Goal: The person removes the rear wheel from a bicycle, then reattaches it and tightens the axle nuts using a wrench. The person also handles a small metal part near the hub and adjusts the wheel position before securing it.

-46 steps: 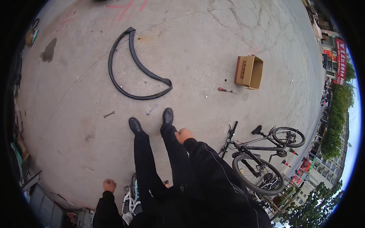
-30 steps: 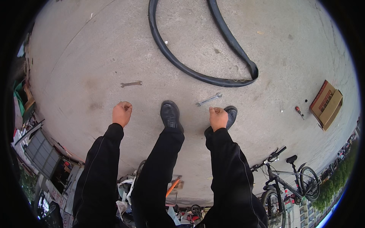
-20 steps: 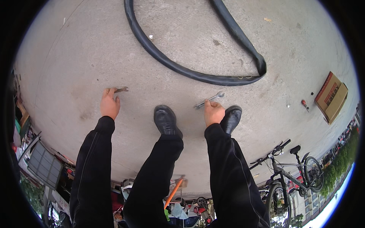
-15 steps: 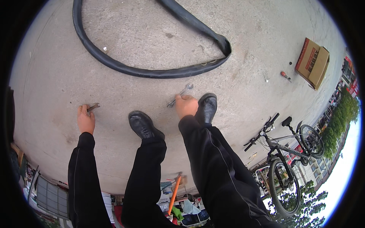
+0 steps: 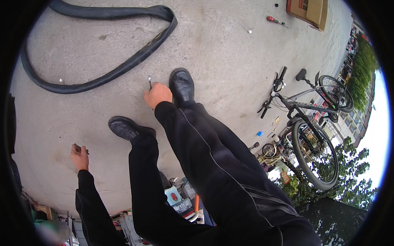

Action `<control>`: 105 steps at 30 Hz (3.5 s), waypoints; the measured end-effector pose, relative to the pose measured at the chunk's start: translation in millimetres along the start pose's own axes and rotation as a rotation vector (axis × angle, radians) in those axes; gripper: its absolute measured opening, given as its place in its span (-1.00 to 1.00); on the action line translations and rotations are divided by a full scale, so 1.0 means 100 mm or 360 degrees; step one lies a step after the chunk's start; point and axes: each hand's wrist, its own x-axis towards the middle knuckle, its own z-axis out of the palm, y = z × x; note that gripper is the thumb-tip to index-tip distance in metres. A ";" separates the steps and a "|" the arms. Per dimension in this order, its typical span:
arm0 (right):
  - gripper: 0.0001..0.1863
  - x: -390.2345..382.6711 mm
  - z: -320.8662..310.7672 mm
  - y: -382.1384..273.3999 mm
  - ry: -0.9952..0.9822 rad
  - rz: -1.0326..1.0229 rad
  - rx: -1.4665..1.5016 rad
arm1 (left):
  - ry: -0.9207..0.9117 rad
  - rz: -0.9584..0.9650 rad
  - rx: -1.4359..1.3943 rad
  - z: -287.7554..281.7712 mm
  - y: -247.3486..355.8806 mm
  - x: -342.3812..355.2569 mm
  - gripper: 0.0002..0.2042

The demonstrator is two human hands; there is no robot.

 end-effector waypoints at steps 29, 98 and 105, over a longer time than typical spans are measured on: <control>-0.70 -6.60 -2.20 4.27 0.0641 0.1538 0.1344 | -0.0406 0.0882 0.0295 -2.46 5.73 -3.62 -0.69; -0.70 -6.02 -3.88 4.54 0.1015 0.2088 0.2769 | -0.1645 0.2273 0.0468 4.18 9.92 -8.99 -0.85; -0.72 -6.00 -3.97 4.53 0.0965 0.2076 0.2621 | -0.1527 0.2395 0.0346 4.27 9.80 -9.01 -0.86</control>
